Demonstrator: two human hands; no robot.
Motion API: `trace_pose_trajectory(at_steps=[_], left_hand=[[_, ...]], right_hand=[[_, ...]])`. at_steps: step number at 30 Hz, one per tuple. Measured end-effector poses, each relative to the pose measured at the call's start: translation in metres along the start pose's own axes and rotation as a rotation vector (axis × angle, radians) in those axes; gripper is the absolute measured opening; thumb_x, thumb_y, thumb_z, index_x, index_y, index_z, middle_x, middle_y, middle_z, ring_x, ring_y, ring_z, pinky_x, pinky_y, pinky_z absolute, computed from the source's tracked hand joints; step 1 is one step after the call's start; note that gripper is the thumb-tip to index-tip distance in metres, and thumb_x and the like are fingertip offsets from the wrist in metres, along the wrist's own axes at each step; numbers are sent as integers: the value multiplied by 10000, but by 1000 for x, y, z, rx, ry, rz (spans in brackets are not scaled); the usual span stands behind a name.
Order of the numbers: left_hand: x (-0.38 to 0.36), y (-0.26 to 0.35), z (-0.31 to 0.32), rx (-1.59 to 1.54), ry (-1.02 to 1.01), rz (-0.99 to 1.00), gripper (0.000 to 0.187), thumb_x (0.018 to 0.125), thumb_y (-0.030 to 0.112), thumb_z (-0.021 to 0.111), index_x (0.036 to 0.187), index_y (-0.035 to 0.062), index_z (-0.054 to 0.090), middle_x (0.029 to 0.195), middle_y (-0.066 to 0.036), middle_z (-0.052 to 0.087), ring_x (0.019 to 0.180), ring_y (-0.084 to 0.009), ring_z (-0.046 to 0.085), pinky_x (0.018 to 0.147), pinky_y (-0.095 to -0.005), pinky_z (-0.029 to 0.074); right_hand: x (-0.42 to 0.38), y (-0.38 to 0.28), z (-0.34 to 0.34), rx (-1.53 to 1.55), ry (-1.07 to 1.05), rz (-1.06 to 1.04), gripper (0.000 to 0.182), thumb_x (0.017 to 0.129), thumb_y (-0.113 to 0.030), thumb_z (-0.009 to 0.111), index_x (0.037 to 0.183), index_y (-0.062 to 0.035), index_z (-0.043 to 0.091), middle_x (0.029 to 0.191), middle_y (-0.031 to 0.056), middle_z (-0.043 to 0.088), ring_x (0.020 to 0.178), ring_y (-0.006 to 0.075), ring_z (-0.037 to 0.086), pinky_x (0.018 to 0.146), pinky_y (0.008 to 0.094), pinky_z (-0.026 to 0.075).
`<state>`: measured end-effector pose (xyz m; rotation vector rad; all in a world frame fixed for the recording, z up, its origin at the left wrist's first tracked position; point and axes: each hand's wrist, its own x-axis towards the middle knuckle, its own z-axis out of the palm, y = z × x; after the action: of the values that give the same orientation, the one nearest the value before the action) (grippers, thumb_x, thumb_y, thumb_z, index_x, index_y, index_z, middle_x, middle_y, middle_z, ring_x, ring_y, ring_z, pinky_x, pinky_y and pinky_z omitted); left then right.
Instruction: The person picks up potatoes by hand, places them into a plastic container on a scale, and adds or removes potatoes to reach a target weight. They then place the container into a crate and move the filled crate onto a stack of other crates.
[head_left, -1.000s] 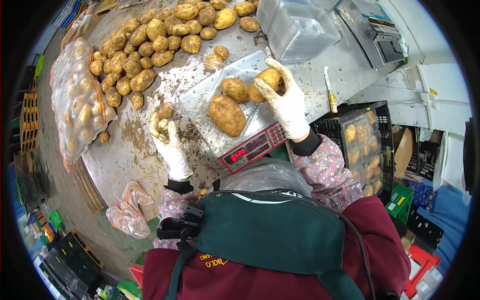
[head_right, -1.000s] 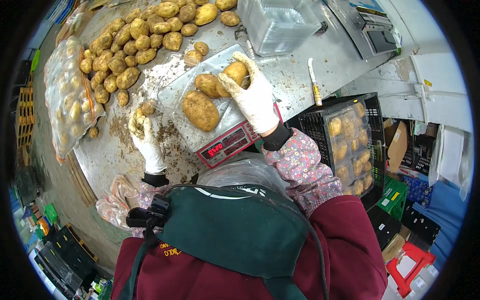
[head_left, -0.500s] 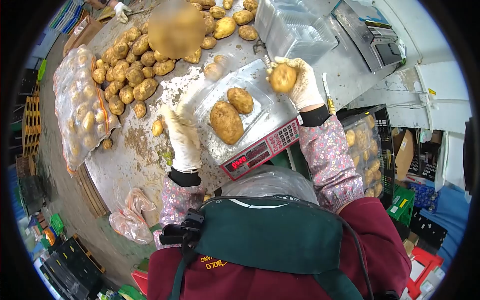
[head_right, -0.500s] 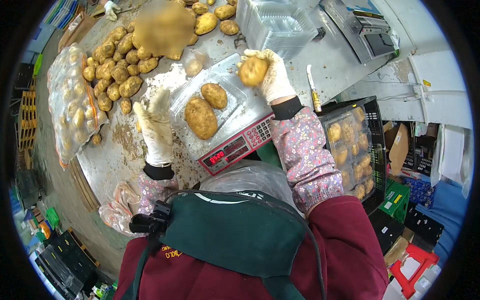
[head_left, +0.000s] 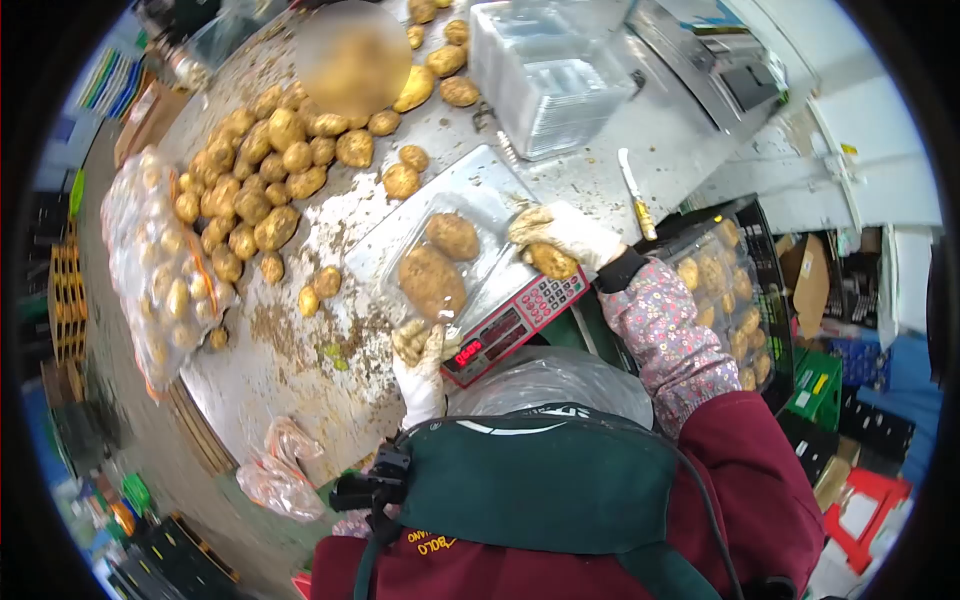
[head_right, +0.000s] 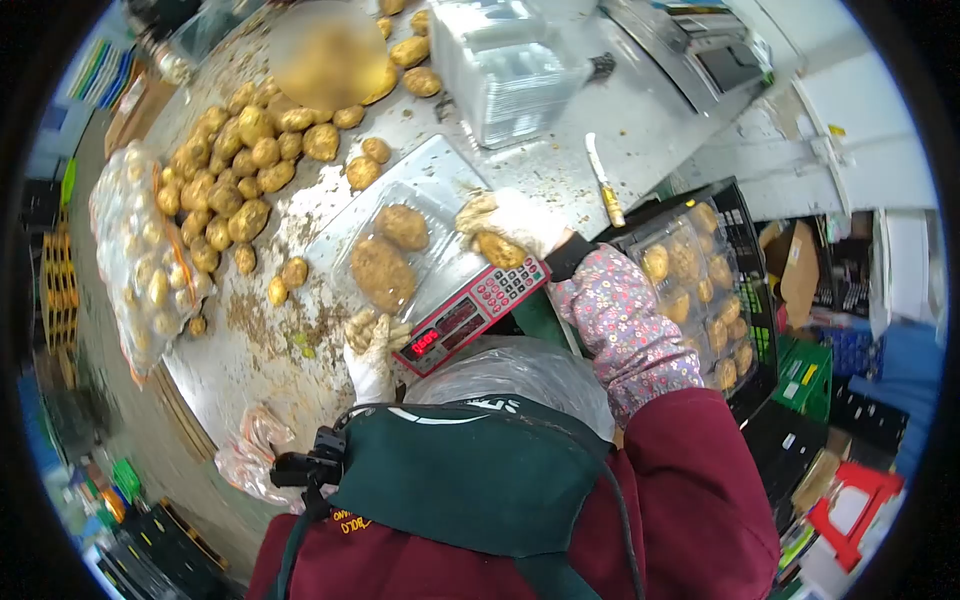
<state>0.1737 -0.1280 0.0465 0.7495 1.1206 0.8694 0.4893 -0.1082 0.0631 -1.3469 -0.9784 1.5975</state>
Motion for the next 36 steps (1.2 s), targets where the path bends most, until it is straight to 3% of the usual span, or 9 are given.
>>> trace_pose_trajectory(at_steps=[3, 5, 8, 17, 23, 28, 29, 33, 36], left_hand=[[-1, -14, -1, -98, -26, -54, 223, 909, 17, 649, 1095, -7, 530, 951, -204, 672, 826, -305, 712, 698, -379, 610], [2, -17, -3, -113, 35, -48, 190, 902, 12, 657, 1061, 6, 553, 923, -173, 666, 822, -289, 703, 715, -361, 607], [15, -12, -15, -88, -22, -9, 170, 879, -9, 672, 1006, 44, 573, 854, -81, 625, 732, -203, 641, 697, -325, 566], [50, 65, 18, -209, -350, 27, 429, 901, 180, 567, 1285, -3, 506, 1320, -178, 526, 1221, -309, 499, 1060, -494, 423], [121, 80, 37, 144, -682, 220, 551, 881, 431, 573, 1258, 30, 556, 1345, -131, 539, 1178, -235, 537, 1006, -409, 457], [94, 95, 205, 261, -1108, -209, 403, 857, 259, 579, 1155, -11, 605, 1253, -102, 590, 1176, -206, 526, 1008, -327, 407], [89, 87, 228, 310, -1140, -222, 434, 876, 258, 573, 1201, -28, 588, 1238, -93, 599, 1161, -183, 534, 1007, -304, 395], [58, 72, 307, 471, -1327, -210, 412, 942, 254, 569, 1254, -14, 575, 1190, -84, 637, 1086, -152, 584, 940, -286, 452], [67, 72, 331, 681, -1106, 458, 349, 966, 159, 587, 1274, -5, 583, 1240, -114, 627, 1116, -145, 578, 955, -310, 456]], right_hand=[[-2, 10, 4, 55, -13, -12, 215, 929, -146, 599, 1022, 37, 662, 964, 120, 685, 804, 191, 682, 770, 313, 543], [8, 25, -2, -623, 23, -835, 151, 864, -85, 638, 950, 26, 692, 852, 131, 703, 777, 187, 673, 724, 351, 551], [11, 46, 17, -107, 159, -280, 135, 812, -117, 693, 840, 13, 716, 724, 107, 704, 659, 180, 667, 669, 312, 542], [-32, 38, 36, 386, 75, -377, 149, 832, -74, 688, 922, 42, 718, 852, 138, 722, 755, 209, 686, 710, 337, 549], [-111, 22, -60, 769, -164, 14, 504, 968, -469, 545, 1117, 2, 645, 1129, 183, 661, 749, 227, 676, 669, 315, 561], [-178, 28, -69, 831, 18, 73, 426, 957, -246, 605, 1283, 23, 551, 1218, 118, 632, 1041, 207, 631, 932, 355, 502], [-192, 39, -78, 438, 22, -47, 431, 942, -178, 621, 1310, 23, 525, 1237, 107, 622, 1060, 185, 628, 917, 335, 515], [-270, 60, -69, 716, 303, -47, 430, 889, -42, 648, 1303, -6, 539, 1136, 64, 669, 995, 127, 642, 830, 280, 539], [-328, 52, -49, 1003, 678, -159, 464, 874, 9, 607, 1328, -7, 511, 1214, 111, 635, 1022, 188, 656, 871, 323, 555]])
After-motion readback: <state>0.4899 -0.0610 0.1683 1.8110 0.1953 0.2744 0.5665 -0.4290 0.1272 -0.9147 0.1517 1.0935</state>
